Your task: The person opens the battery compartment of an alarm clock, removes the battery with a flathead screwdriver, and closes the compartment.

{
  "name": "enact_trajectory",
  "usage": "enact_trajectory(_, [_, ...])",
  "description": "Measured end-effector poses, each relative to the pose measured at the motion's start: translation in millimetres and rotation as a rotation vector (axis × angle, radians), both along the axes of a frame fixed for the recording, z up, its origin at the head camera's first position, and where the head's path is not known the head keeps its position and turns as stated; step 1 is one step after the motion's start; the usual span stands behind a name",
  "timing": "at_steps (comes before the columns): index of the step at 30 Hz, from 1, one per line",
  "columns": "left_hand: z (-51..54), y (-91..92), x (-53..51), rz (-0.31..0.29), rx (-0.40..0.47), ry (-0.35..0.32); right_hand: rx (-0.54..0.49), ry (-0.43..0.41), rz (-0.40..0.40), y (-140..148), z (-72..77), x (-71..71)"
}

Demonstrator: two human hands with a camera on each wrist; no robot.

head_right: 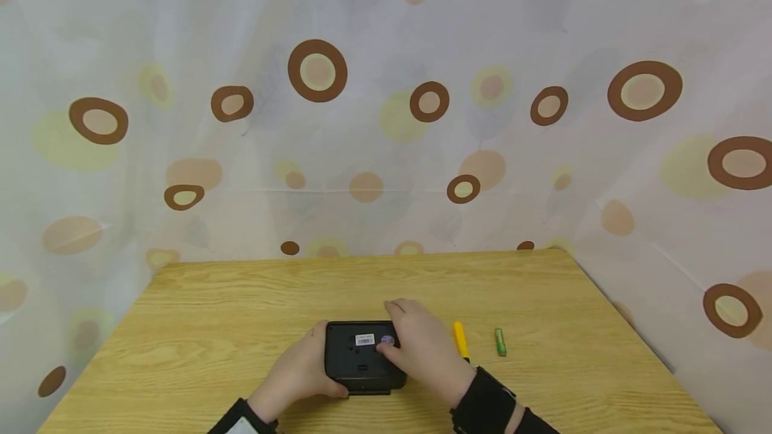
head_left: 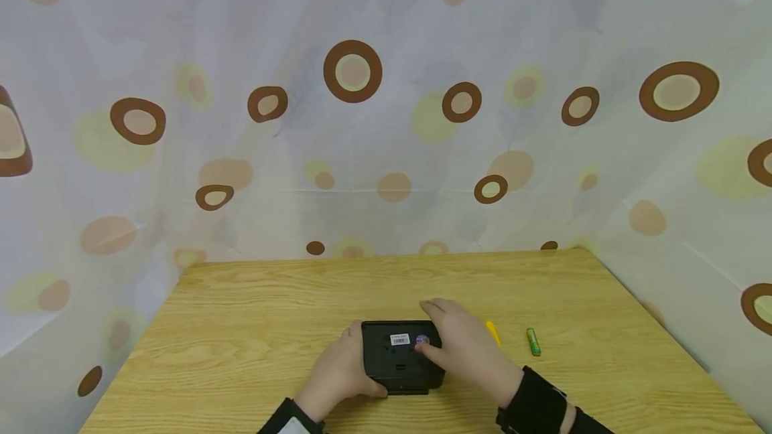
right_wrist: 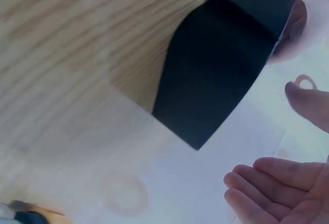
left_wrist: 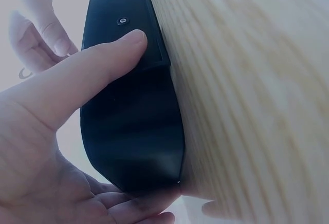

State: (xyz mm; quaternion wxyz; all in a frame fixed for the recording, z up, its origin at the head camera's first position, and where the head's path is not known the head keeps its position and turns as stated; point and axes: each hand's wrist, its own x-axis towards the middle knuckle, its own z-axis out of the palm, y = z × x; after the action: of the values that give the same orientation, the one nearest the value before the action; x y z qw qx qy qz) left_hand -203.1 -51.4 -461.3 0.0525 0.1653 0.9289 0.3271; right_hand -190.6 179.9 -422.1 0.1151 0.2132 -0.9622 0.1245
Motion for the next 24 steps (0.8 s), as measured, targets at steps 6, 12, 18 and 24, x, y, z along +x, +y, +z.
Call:
enact_trajectory(6, [0.4, 0.3, 0.9, 0.005, -0.003, -0.007, -0.048, -0.096, -0.035, 9, -4.3, -2.1])
enact_trajectory(12, [1.6, -0.7, 0.9, -0.003, 0.019, -0.011, -0.102, -0.219, -0.052, 15, -5.1, -2.8])
enact_trajectory(18, [0.9, 0.1, 1.1, -0.004, 0.020, -0.013, -0.142, -0.309, -0.072, 18, -11.6, -4.3])
enact_trajectory(24, [-0.7, 0.5, 0.0, -0.006, 0.021, -0.017, -0.176, -0.348, -0.045, 21, -17.1, -5.7])
